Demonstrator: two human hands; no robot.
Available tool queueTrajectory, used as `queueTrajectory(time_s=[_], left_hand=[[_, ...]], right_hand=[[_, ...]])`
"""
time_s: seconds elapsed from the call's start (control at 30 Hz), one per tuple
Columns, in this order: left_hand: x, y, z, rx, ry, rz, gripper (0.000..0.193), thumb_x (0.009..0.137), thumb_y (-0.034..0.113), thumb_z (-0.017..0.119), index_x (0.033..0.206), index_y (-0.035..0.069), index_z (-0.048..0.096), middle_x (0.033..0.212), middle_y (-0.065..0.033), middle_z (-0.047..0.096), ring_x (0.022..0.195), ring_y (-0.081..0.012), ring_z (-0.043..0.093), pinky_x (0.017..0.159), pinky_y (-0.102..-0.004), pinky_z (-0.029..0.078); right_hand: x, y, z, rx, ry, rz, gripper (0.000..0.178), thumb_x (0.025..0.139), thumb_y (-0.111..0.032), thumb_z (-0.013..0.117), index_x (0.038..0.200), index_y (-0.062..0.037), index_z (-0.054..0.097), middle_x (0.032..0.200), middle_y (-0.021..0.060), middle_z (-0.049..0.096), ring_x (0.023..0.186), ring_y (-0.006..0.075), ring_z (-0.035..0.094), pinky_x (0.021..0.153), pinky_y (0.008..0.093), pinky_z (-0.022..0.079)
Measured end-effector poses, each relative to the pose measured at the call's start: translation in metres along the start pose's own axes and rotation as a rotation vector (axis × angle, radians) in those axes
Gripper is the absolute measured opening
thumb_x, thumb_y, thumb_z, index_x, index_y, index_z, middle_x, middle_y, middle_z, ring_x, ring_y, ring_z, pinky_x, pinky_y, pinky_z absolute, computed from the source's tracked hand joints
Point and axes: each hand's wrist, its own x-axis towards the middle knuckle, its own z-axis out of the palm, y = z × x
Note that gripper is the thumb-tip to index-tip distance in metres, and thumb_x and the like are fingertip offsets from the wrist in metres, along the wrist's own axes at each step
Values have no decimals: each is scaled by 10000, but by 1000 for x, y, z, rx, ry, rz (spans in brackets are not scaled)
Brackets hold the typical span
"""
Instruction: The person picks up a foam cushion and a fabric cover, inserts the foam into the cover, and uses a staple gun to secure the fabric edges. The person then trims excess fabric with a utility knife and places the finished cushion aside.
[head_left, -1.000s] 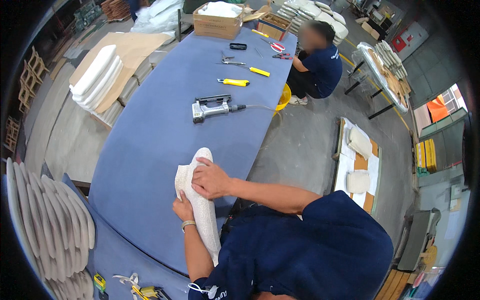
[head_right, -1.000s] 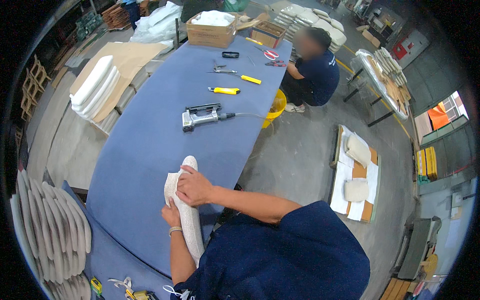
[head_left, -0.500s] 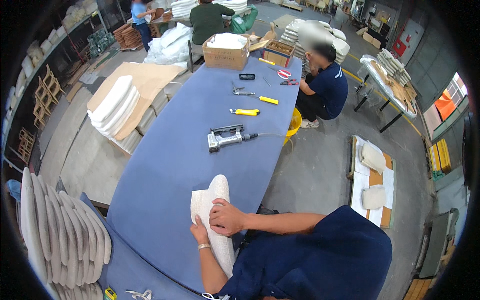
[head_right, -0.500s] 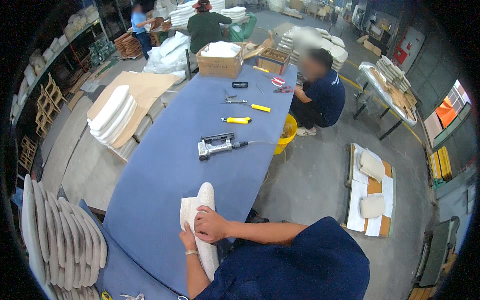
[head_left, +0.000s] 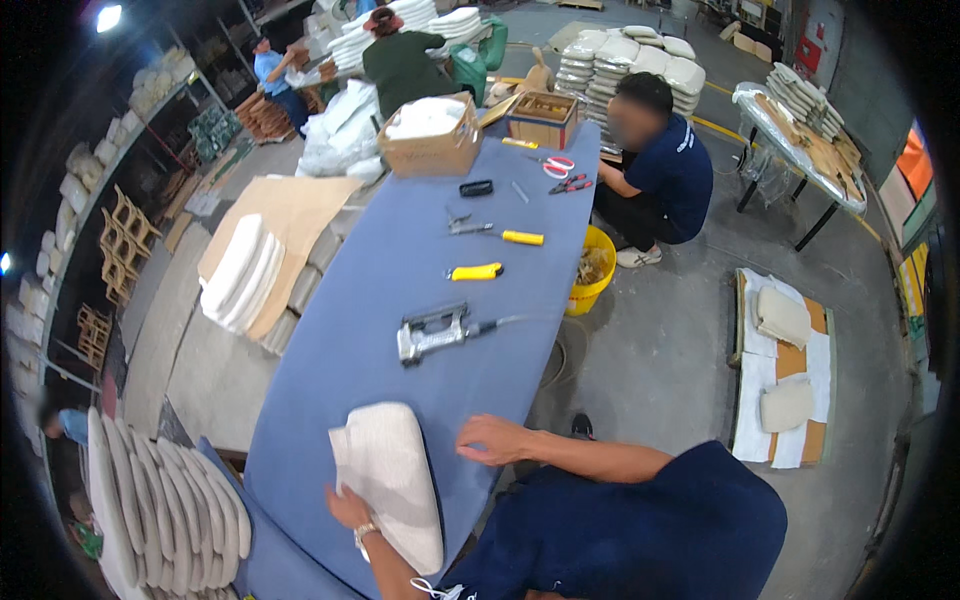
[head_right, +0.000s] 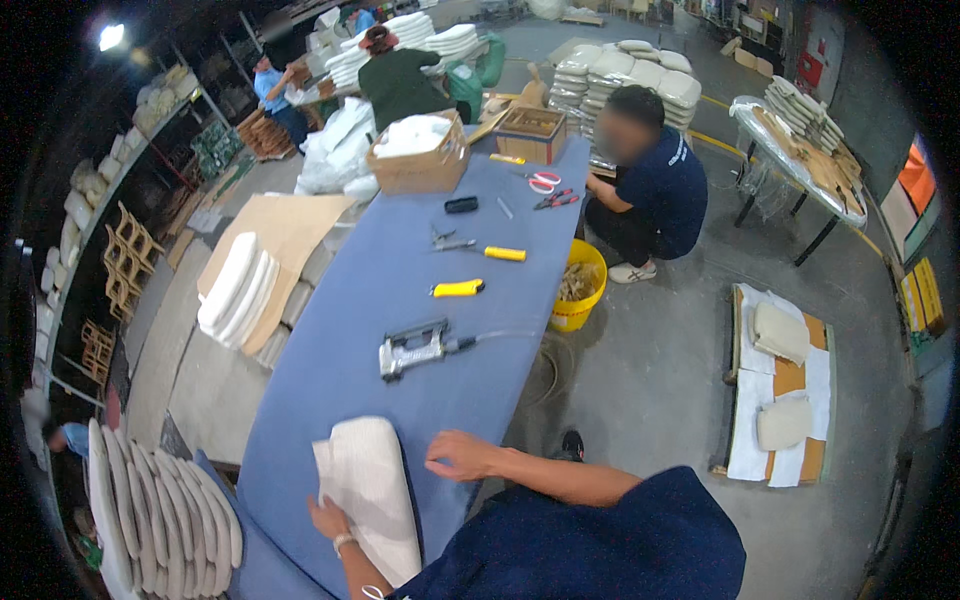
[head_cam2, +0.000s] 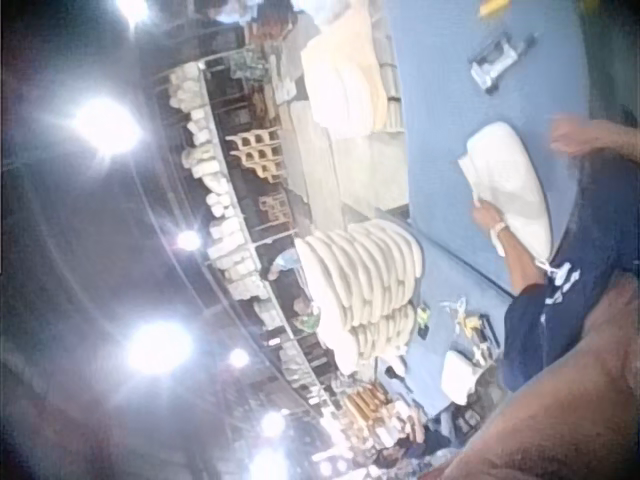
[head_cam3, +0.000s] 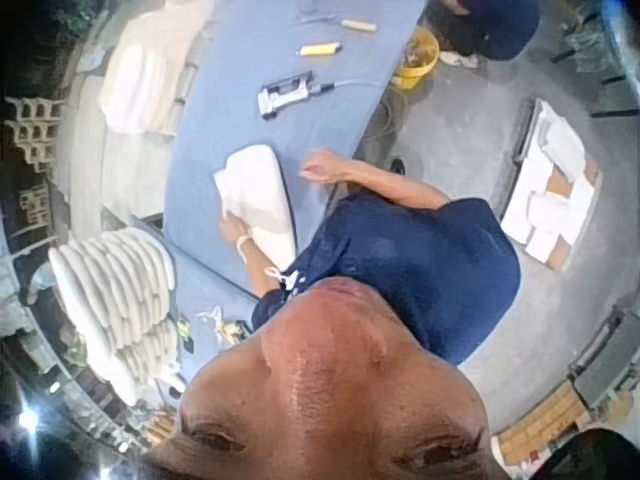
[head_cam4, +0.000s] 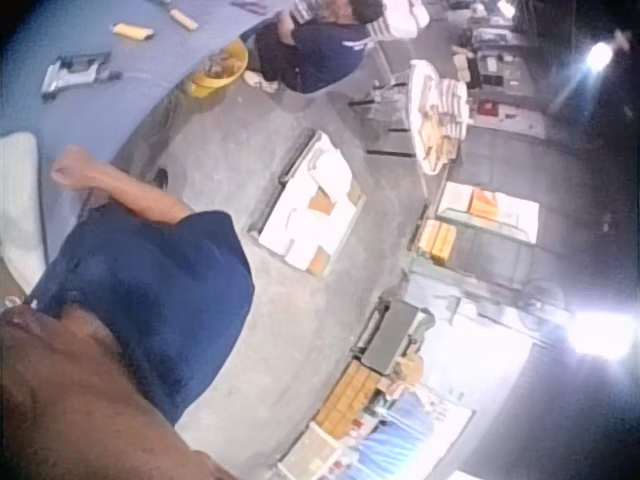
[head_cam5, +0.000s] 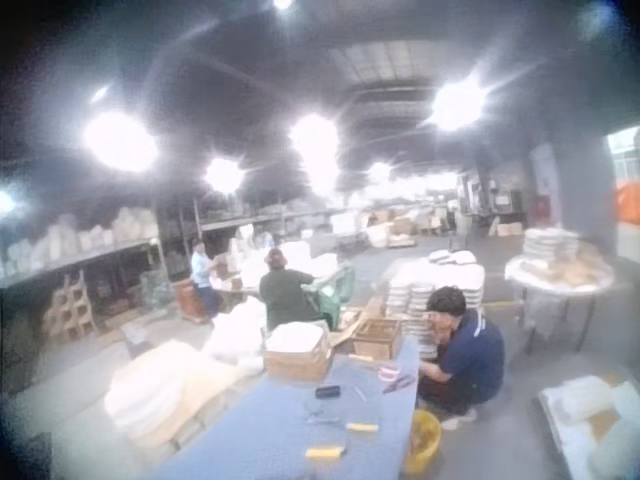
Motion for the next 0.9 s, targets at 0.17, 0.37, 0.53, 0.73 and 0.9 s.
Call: queueTrajectory(time_s=[0.17, 0.37, 0.53, 0.73, 0.9], left_hand=[[-81, 90, 15, 18, 226, 121, 583, 991, 195, 584, 1504, -30, 422, 1486, -250, 478, 1363, -426, 442, 1155, -515, 343], [-210, 285, 105, -462, -322, 97, 363, 966, 103, 593, 1292, -53, 631, 1211, -215, 683, 1116, -313, 671, 886, -377, 554], [-168, 360, 142, -689, -1189, -73, 344, 1005, 283, 649, 1059, -50, 718, 822, -107, 752, 651, -180, 715, 630, -308, 568], [-116, 384, 173, -501, -1636, -368, 590, 1025, 528, 549, 1011, -39, 709, 932, -165, 774, 772, -251, 770, 643, -340, 614], [-154, 366, 147, -773, -1258, -681, 561, 1048, 485, 516, 995, -44, 695, 932, -191, 767, 767, -256, 766, 608, -333, 598]], right_hand=[[-60, 71, -111, 9, 137, 414, 213, 959, -247, 640, 1060, -85, 735, 960, 91, 741, 831, 271, 698, 753, 388, 553], [-81, 127, -201, 42, 257, 698, 307, 967, -341, 632, 1137, -105, 732, 922, 113, 753, 820, 281, 720, 751, 391, 559], [-68, 198, -234, 217, 331, 756, 234, 993, -159, 621, 1165, -18, 697, 932, 71, 754, 803, 122, 696, 749, 292, 555], [-24, 269, -305, 392, 442, 724, 274, 987, -190, 623, 1191, -20, 691, 926, 41, 739, 779, 114, 690, 723, 291, 552], [78, 349, -389, 520, 392, 761, 369, 1003, -212, 631, 1325, -35, 603, 1021, 44, 693, 867, 126, 662, 772, 289, 550]])
